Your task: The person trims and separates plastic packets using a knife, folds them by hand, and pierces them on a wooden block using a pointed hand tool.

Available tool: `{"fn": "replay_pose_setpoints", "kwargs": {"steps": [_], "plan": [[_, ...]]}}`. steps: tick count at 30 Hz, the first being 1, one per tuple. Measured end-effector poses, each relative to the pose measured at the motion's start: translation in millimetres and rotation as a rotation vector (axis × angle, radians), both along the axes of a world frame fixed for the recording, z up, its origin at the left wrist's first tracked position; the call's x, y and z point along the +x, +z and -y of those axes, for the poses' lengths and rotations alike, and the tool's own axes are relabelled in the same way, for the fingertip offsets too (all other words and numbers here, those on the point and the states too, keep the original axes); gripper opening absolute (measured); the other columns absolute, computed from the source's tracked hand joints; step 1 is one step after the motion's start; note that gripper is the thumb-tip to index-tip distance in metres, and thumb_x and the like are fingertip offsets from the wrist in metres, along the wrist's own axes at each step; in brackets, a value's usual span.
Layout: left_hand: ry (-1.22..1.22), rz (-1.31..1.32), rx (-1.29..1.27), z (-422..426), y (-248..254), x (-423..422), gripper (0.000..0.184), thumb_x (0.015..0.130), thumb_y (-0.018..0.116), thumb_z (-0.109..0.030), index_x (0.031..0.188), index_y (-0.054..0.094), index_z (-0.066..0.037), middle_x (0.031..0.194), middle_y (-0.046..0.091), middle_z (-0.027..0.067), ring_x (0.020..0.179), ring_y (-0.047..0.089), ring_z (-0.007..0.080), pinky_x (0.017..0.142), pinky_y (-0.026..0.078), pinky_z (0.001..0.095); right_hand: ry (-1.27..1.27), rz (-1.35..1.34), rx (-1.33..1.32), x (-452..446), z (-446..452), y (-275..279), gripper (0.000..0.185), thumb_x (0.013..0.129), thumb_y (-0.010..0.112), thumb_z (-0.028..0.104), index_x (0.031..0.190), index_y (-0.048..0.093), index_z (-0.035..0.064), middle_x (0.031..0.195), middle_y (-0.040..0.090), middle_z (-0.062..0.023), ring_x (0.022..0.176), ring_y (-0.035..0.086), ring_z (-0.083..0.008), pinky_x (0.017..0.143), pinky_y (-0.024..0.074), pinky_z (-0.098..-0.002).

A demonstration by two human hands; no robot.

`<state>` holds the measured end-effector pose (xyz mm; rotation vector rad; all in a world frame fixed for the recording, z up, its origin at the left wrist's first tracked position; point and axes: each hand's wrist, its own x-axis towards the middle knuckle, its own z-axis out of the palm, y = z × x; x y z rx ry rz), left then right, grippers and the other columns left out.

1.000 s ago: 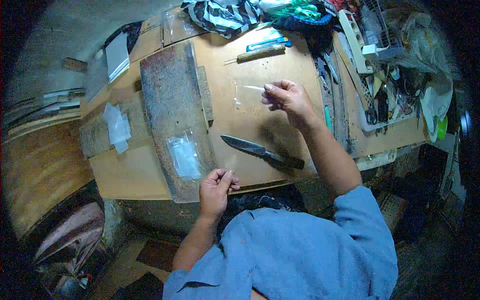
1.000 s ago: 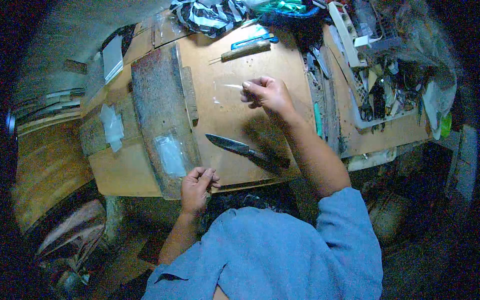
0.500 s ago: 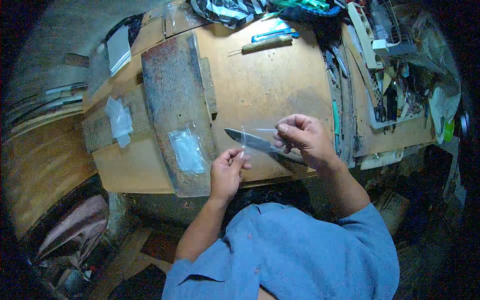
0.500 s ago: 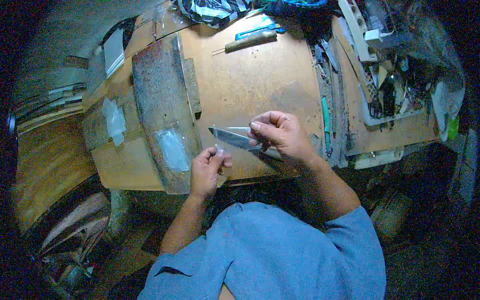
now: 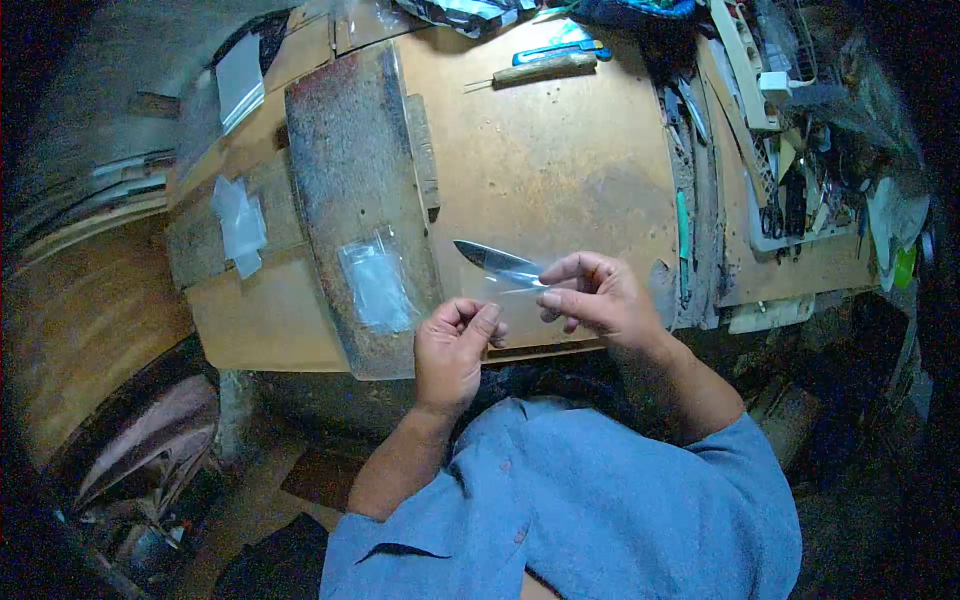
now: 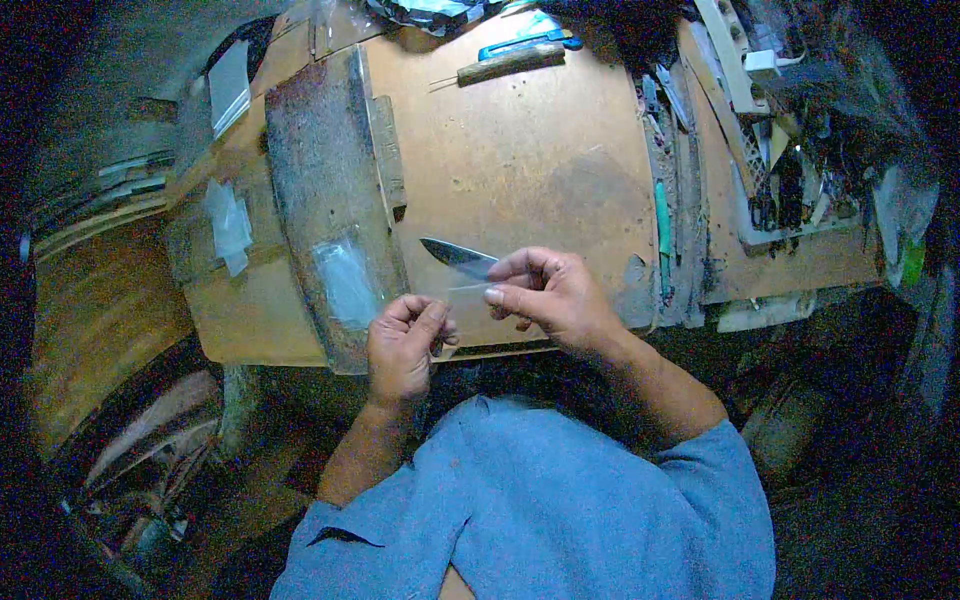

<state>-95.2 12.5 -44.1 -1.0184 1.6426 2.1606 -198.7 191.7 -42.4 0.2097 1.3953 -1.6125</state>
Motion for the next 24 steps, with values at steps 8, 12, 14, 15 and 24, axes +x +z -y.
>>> {"fn": "replay_pose_setpoints", "kwargs": {"steps": [8,12,14,15,24], "plan": [[0.066,0.088,0.033,9.7,10.6,10.7,0.022,0.090,0.060,-0.024,0.086,0.062,-0.003,0.070,0.065,0.0056,0.057,0.060,0.0094,0.048,0.041,0.0186,-0.047,0.076,-0.091,14.5,-4.0,-2.7,0.020,0.081,0.068,0.011,0.095,0.059,-0.0006,0.078,0.063,-0.0049,0.070,0.061,-0.0110,0.059,0.0486,-0.0235],[0.069,0.071,0.016,11.0,10.0,15.7,0.022,0.091,0.058,-0.023,0.084,0.062,-0.002,0.069,0.064,0.0056,0.057,0.060,0.0092,0.047,0.041,0.0188,-0.016,0.050,-0.065,18.6,-4.7,-5.9,0.015,0.084,0.065,0.013,0.090,0.060,-0.0001,0.076,0.063,-0.0042,0.066,0.059,-0.0099,0.059,0.0478,-0.0233],[0.051,0.053,-0.015,10.4,8.2,18.1,0.022,0.091,0.058,-0.022,0.083,0.062,-0.002,0.069,0.064,0.0056,0.057,0.059,0.0090,0.047,0.041,0.0189,-0.007,0.045,-0.071,19.6,-4.8,-6.4,0.014,0.085,0.064,0.013,0.088,0.060,0.0001,0.075,0.062,-0.0040,0.065,0.058,-0.0096,0.059,0.0476,-0.0235],[0.033,0.036,-0.047,10.2,7.3,19.2,0.023,0.092,0.057,-0.022,0.082,0.062,-0.002,0.068,0.064,0.0055,0.057,0.059,0.0087,0.047,0.041,0.0189,-0.030,0.074,-0.061,20.1,-4.2,-5.0,0.014,0.086,0.063,0.014,0.087,0.061,0.0004,0.075,0.062,-0.0038,0.064,0.057,-0.0095,0.058,0.0474,-0.0235],[0.070,-0.020,-0.057,6.9,10.2,20.1,0.019,0.091,0.058,-0.018,0.080,0.061,-0.002,0.067,0.063,0.0043,0.055,0.057,0.0079,0.049,0.042,0.0194,-0.019,0.019,-0.042,23.0,-5.8,-3.5,0.015,0.087,0.062,0.016,0.085,0.061,0.0014,0.073,0.062,-0.0034,0.064,0.057,-0.0098,0.058,0.0463,-0.0242]]}}
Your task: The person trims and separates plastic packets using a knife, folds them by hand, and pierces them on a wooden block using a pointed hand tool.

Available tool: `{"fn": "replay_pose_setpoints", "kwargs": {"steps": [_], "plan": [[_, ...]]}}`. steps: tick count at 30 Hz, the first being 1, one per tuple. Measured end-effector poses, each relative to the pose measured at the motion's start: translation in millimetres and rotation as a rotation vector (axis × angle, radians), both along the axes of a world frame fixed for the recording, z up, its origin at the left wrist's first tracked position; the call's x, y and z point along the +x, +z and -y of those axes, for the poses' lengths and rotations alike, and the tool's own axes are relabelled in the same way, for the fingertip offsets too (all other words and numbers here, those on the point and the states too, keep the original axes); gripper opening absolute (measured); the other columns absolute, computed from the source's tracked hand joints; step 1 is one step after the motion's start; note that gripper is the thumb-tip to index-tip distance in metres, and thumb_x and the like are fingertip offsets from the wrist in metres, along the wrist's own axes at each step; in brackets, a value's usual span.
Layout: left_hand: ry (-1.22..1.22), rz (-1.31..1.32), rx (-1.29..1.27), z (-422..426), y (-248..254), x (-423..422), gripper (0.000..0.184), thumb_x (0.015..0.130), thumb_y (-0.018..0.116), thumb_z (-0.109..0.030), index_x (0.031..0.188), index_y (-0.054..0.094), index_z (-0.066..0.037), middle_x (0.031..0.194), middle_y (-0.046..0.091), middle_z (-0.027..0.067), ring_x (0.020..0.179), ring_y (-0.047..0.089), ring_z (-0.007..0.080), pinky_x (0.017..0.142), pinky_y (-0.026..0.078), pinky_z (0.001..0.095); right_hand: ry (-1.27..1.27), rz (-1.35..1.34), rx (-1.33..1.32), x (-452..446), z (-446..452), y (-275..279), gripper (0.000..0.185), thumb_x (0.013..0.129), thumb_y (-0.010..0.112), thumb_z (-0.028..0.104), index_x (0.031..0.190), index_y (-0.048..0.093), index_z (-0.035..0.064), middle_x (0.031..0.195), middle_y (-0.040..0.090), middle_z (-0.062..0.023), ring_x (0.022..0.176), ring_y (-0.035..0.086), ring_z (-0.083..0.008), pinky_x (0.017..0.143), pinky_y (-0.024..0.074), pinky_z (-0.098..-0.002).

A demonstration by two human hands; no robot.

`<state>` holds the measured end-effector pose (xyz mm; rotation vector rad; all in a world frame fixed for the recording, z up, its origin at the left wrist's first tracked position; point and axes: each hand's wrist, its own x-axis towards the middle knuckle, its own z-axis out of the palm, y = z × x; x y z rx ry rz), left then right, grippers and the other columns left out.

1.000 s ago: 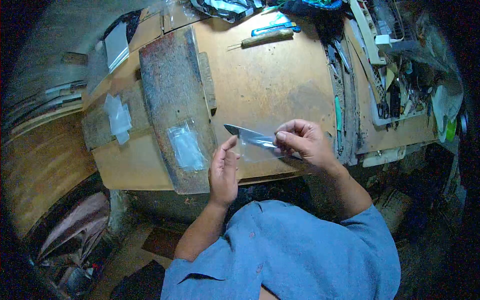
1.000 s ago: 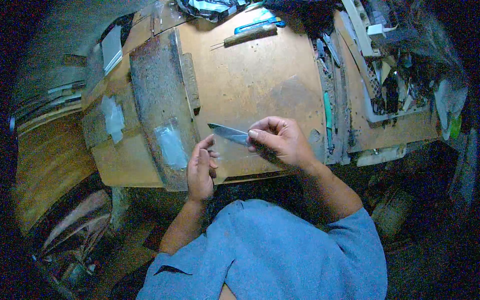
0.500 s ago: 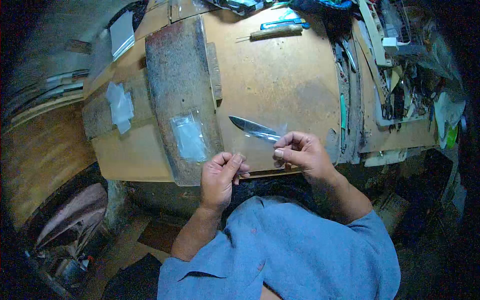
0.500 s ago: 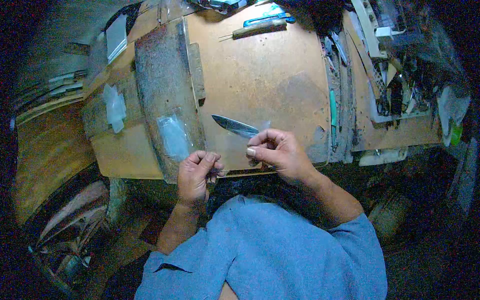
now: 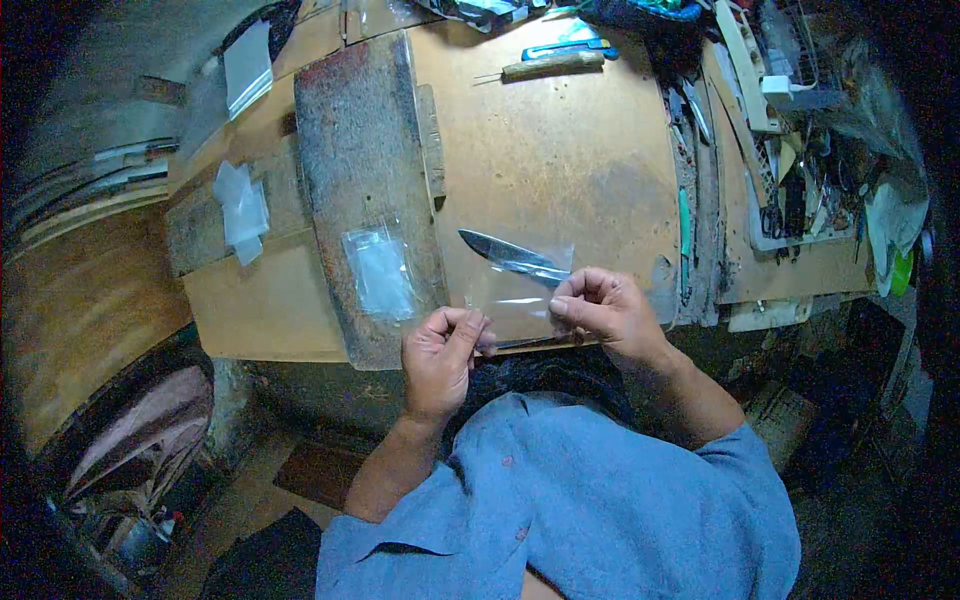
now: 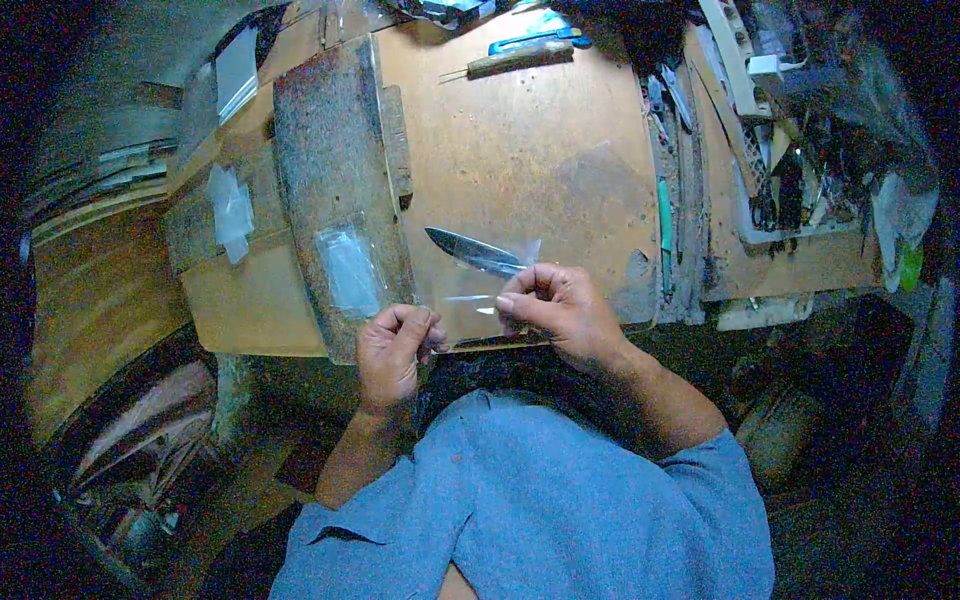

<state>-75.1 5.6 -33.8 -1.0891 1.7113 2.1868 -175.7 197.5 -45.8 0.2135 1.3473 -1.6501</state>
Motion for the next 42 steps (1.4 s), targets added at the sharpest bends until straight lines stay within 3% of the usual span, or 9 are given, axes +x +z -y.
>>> {"fn": "replay_pose_setpoints", "kwargs": {"steps": [10,13,18,22,25,32,35,37,42], "plan": [[0.008,0.016,-0.020,4.3,0.1,3.5,0.021,0.093,0.055,-0.021,0.083,0.060,-0.003,0.068,0.063,0.0049,0.054,0.057,0.0077,0.046,0.039,0.0183,-0.025,0.075,0.056,2.9,-0.1,6.9,0.013,0.086,0.062,0.016,0.085,0.062,0.0025,0.071,0.061,-0.0015,0.064,0.055,-0.0070,0.056,0.0429,-0.0212],[-0.005,0.042,-0.041,5.3,2.4,3.3,0.024,0.093,0.052,-0.025,0.084,0.060,-0.004,0.066,0.063,0.0061,0.053,0.058,0.0116,0.047,0.042,0.0204,-0.012,0.044,0.075,0.6,-1.1,10.6,0.015,0.087,0.062,0.017,0.085,0.062,0.0026,0.071,0.060,0.0003,0.062,0.053,-0.0062,0.055,0.0413,-0.0202],[0.103,-0.012,0.179,8.3,6.8,5.7,0.031,0.095,0.049,-0.029,0.085,0.060,-0.002,0.071,0.064,0.0068,0.058,0.059,0.0104,0.048,0.039,0.0188,0.001,0.030,0.063,2.6,-5.7,1.3,0.014,0.086,0.062,0.017,0.086,0.062,0.0021,0.071,0.059,0.0008,0.062,0.051,-0.0061,0.055,0.0400,-0.0204],[0.060,-0.037,0.196,6.4,4.3,8.6,0.024,0.093,0.053,-0.023,0.087,0.060,-0.001,0.074,0.064,0.0069,0.060,0.060,0.0105,0.050,0.042,0.0197,-0.003,-0.018,0.057,5.6,-5.0,-1.2,0.013,0.085,0.063,0.015,0.086,0.063,0.0019,0.073,0.059,0.0001,0.062,0.051,-0.0065,0.056,0.0400,-0.0209],[0.003,-0.031,0.086,1.9,0.1,9.3,0.010,0.086,0.064,-0.009,0.086,0.061,0.000,0.073,0.064,0.0053,0.063,0.060,0.0098,0.057,0.050,0.0234,-0.014,0.029,0.007,4.8,-0.4,10.6,0.013,0.085,0.064,0.016,0.085,0.063,0.0020,0.073,0.059,0.0001,0.063,0.051,-0.0064,0.057,0.0399,-0.0210],[-0.039,-0.034,0.068,1.5,2.1,9.5,0.016,0.088,0.062,-0.015,0.082,0.060,-0.001,0.068,0.063,0.0058,0.057,0.059,0.0119,0.052,0.048,0.0235,0.087,-0.062,0.089,5.9,-7.1,5.8,0.014,0.086,0.063,0.016,0.087,0.062,0.0016,0.074,0.060,-0.0006,0.065,0.053,-0.0073,0.060,0.0424,-0.0217],[-0.083,0.079,-0.010,1.7,9.3,4.6,0.021,0.091,0.058,-0.022,0.083,0.061,-0.002,0.067,0.063,0.0050,0.055,0.058,0.0111,0.047,0.043,0.0215,0.006,0.056,-0.001,6.4,-6.3,10.0,0.014,0.086,0.063,0.015,0.087,0.061,0.0011,0.073,0.060,-0.0009,0.065,0.054,-0.0078,0.060,0.0431,-0.0221],[-0.041,0.061,-0.005,1.0,7.4,5.5,0.024,0.091,0.057,-0.025,0.083,0.061,-0.003,0.067,0.063,0.0044,0.055,0.058,0.0104,0.045,0.040,0.0208,-0.060,0.044,-0.042,9.5,-6.5,6.6,0.014,0.086,0.062,0.017,0.088,0.059,0.0034,0.070,0.060,-0.0012,0.058,0.052,-0.0061,0.051,0.0390,-0.0185],[-0.008,0.040,0.054,0.3,9.0,4.1,0.018,0.090,0.058,-0.019,0.083,0.061,-0.002,0.069,0.064,0.0052,0.056,0.059,0.0098,0.047,0.043,0.0189,-0.003,0.060,-0.036,8.6,-14.0,8.4,0.014,0.085,0.063,0.016,0.088,0.059,0.0028,0.070,0.061,-0.0016,0.058,0.053,-0.0061,0.051,0.0395,-0.0188]]}}
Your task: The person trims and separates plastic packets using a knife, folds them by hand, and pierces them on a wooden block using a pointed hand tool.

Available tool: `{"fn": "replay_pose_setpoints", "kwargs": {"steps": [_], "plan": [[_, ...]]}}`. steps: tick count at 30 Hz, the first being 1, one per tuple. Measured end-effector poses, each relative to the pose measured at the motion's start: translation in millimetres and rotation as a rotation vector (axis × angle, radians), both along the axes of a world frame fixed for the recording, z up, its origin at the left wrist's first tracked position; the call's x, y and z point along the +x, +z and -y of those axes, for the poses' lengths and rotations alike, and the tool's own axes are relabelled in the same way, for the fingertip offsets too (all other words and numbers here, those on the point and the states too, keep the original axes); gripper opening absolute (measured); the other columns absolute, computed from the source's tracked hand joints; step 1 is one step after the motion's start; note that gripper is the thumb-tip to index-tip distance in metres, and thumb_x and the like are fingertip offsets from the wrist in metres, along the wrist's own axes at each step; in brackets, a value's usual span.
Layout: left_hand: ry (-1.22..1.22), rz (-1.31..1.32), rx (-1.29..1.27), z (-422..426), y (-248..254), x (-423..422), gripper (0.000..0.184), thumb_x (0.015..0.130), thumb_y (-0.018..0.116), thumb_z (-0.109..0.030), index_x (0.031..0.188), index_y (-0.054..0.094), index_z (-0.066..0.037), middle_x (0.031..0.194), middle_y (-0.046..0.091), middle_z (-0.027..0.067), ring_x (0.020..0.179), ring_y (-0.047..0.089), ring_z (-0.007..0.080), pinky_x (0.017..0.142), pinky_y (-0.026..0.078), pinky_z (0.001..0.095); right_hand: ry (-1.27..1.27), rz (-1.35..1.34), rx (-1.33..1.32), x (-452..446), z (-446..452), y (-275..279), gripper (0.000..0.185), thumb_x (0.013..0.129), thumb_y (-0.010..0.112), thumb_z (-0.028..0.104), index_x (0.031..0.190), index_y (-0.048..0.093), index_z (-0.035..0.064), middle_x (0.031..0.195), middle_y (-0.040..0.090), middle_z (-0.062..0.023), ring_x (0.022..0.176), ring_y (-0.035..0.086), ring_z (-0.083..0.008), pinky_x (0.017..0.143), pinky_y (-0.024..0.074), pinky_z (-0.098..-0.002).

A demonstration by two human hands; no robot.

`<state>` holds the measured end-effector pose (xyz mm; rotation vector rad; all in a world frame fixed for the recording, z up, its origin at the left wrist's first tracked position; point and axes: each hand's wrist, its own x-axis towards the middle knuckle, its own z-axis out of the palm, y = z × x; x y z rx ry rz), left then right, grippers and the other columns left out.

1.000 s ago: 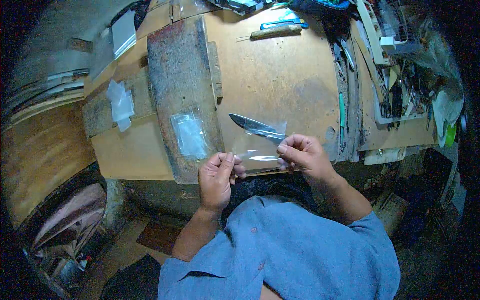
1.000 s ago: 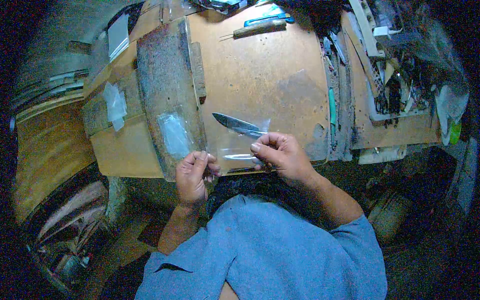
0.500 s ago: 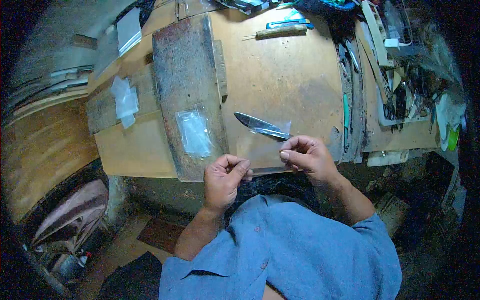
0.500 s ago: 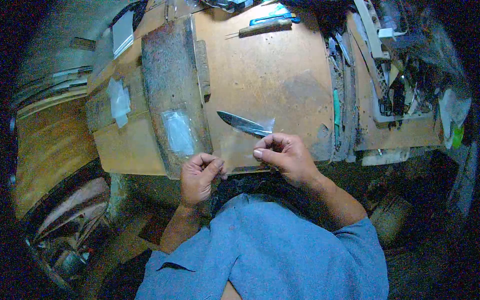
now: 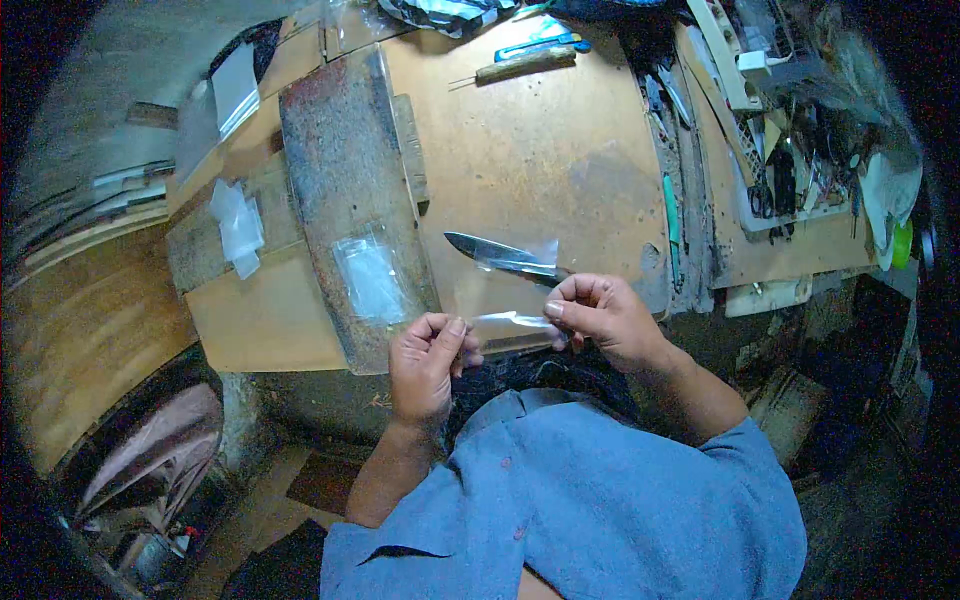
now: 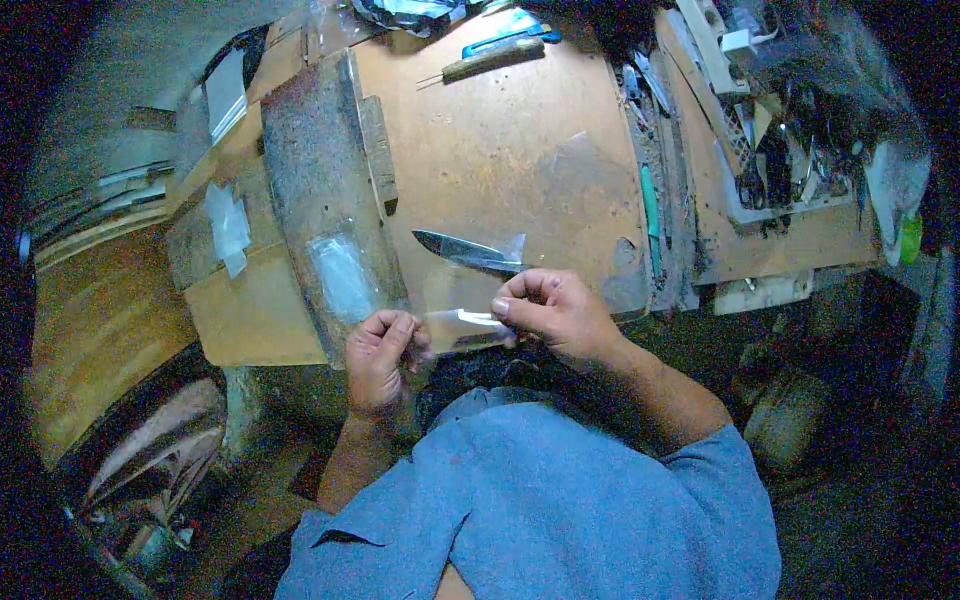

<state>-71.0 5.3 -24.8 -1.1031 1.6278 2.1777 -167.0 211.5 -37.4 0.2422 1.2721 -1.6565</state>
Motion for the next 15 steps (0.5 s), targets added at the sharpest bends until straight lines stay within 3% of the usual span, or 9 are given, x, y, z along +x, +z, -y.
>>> {"fn": "replay_pose_setpoints", "kwargs": {"steps": [4,13,15], "plan": [[-0.029,-0.024,0.011,-1.1,-5.0,5.1,0.017,0.091,0.058,-0.018,0.084,0.060,-0.002,0.070,0.064,0.0054,0.057,0.060,0.0101,0.048,0.043,0.0190,0.105,0.001,0.039,1.3,-5.1,-0.2,0.014,0.084,0.064,0.014,0.089,0.060,0.0022,0.070,0.060,-0.0018,0.058,0.053,-0.0061,0.051,0.0401,-0.0188],[0.129,0.042,0.265,3.1,6.6,16.7,0.022,0.092,0.056,-0.022,0.083,0.060,-0.002,0.066,0.064,0.0070,0.053,0.061,0.0133,0.045,0.042,0.0198,0.017,0.060,-0.054,8.5,-7.3,0.7,0.023,0.080,0.068,0.012,0.098,0.060,0.0005,0.074,0.061,-0.0022,0.063,0.056,-0.0077,0.056,0.0439,-0.0209],[0.102,0.066,0.220,4.0,9.2,19.2,0.022,0.092,0.056,-0.022,0.083,0.060,-0.002,0.066,0.064,0.0071,0.054,0.061,0.0131,0.045,0.042,0.0195,0.033,0.103,-0.060,8.6,-5.1,3.4,0.023,0.080,0.068,0.012,0.099,0.059,0.0006,0.074,0.061,-0.0021,0.062,0.055,-0.0077,0.056,0.0441,-0.0211]]}}
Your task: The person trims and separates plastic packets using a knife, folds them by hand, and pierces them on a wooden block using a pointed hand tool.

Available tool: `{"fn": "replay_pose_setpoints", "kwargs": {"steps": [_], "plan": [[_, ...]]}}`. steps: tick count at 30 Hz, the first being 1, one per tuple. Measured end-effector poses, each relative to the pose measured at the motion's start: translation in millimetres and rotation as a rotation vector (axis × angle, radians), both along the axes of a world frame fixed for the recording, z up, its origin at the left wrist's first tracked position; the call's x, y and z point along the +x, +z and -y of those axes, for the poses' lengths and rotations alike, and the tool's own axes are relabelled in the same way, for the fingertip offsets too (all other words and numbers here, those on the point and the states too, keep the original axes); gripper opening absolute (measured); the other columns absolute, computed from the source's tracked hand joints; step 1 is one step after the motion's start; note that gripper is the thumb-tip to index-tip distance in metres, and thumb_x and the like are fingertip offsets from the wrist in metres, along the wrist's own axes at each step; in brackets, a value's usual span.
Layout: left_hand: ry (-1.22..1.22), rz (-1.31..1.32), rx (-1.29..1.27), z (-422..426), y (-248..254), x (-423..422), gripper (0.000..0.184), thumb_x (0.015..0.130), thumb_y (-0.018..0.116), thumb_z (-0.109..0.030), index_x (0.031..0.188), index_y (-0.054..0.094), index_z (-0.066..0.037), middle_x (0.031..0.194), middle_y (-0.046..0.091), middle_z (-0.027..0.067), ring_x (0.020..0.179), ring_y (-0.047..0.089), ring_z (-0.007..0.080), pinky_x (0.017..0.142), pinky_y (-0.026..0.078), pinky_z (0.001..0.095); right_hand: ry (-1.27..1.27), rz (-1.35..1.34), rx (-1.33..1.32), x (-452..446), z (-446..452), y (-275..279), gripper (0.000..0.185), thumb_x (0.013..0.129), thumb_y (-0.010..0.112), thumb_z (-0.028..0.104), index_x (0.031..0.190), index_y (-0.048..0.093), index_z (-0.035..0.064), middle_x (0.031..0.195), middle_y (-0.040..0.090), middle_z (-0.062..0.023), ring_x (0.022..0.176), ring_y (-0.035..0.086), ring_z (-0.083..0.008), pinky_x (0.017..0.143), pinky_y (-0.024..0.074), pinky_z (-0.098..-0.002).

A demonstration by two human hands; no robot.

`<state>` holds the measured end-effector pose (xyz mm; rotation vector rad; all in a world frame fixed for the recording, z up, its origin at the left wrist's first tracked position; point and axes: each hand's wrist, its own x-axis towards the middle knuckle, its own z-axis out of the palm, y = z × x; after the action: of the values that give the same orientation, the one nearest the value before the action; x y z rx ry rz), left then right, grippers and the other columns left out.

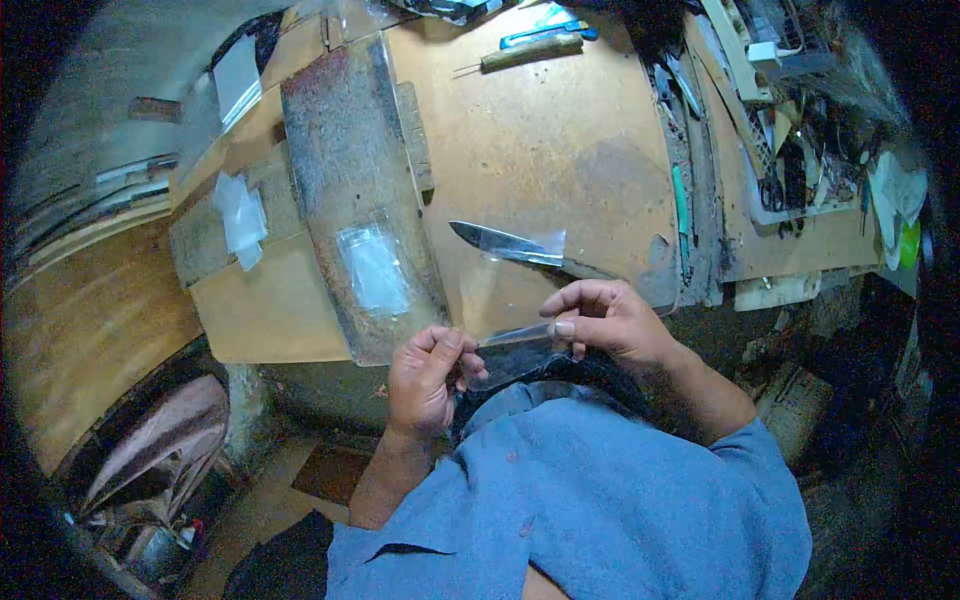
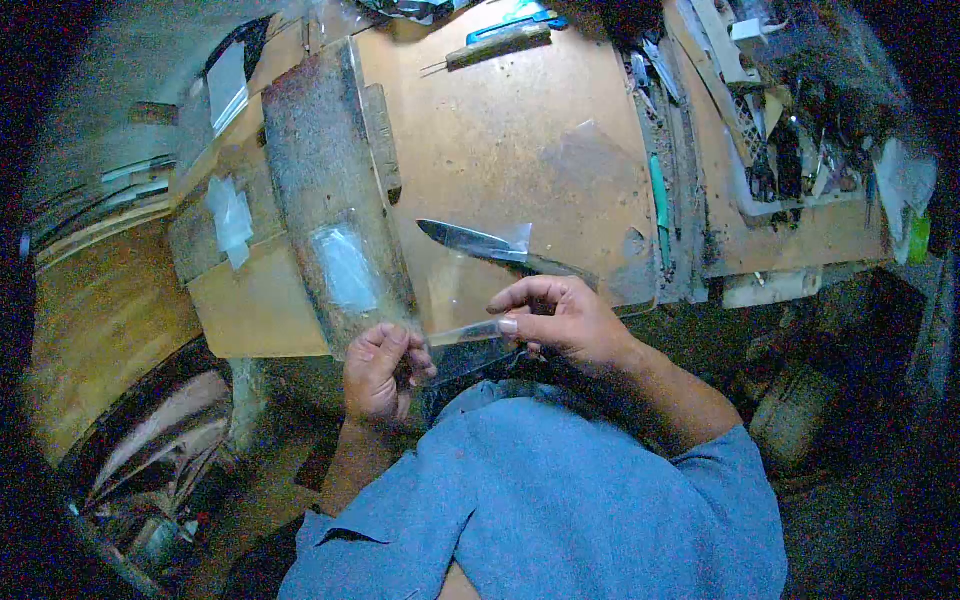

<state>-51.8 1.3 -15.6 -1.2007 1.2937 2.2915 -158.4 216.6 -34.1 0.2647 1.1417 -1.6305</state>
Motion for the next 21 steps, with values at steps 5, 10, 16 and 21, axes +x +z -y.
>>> {"fn": "replay_pose_setpoints", "kwargs": {"steps": [5,10,16,21], "plan": [[-0.026,0.029,-0.056,0.4,1.2,4.6,0.020,0.090,0.058,-0.020,0.084,0.061,-0.002,0.067,0.065,0.0071,0.055,0.062,0.0126,0.046,0.043,0.0192,0.107,0.014,-0.049,4.2,-1.4,-8.7,0.024,0.081,0.069,0.014,0.098,0.061,0.0003,0.083,0.063,-0.0021,0.072,0.057,-0.0076,0.064,0.0449,-0.0209],[-0.139,0.032,-0.121,1.1,0.2,14.6,0.013,0.086,0.063,-0.014,0.084,0.060,-0.001,0.067,0.064,0.0073,0.055,0.061,0.0136,0.046,0.045,0.0231,-0.096,-0.075,0.030,4.3,6.9,-12.7,0.019,0.084,0.062,0.010,0.101,0.056,0.0021,0.076,0.060,-0.0031,0.065,0.056,-0.0080,0.058,0.0450,-0.0212],[-0.114,0.099,-0.121,-7.5,2.3,23.6,0.012,0.086,0.064,-0.013,0.087,0.061,-0.002,0.072,0.066,0.0060,0.059,0.061,0.0086,0.050,0.044,0.0185,-0.227,0.109,0.006,-2.3,17.0,-3.6,0.024,0.087,0.060,0.011,0.108,0.053,0.0029,0.086,0.061,-0.0052,0.070,0.059,-0.0095,0.058,0.0463,-0.0210],[-0.099,0.063,-0.166,-12.5,3.9,25.6,0.013,0.087,0.064,-0.014,0.087,0.061,-0.001,0.074,0.067,0.0068,0.062,0.061,0.0089,0.052,0.045,0.0198,-0.100,0.020,0.037,2.1,18.9,-13.3,0.027,0.086,0.061,0.012,0.110,0.053,0.0027,0.088,0.063,-0.0053,0.075,0.062,-0.0111,0.061,0.0477,-0.0215]]}}
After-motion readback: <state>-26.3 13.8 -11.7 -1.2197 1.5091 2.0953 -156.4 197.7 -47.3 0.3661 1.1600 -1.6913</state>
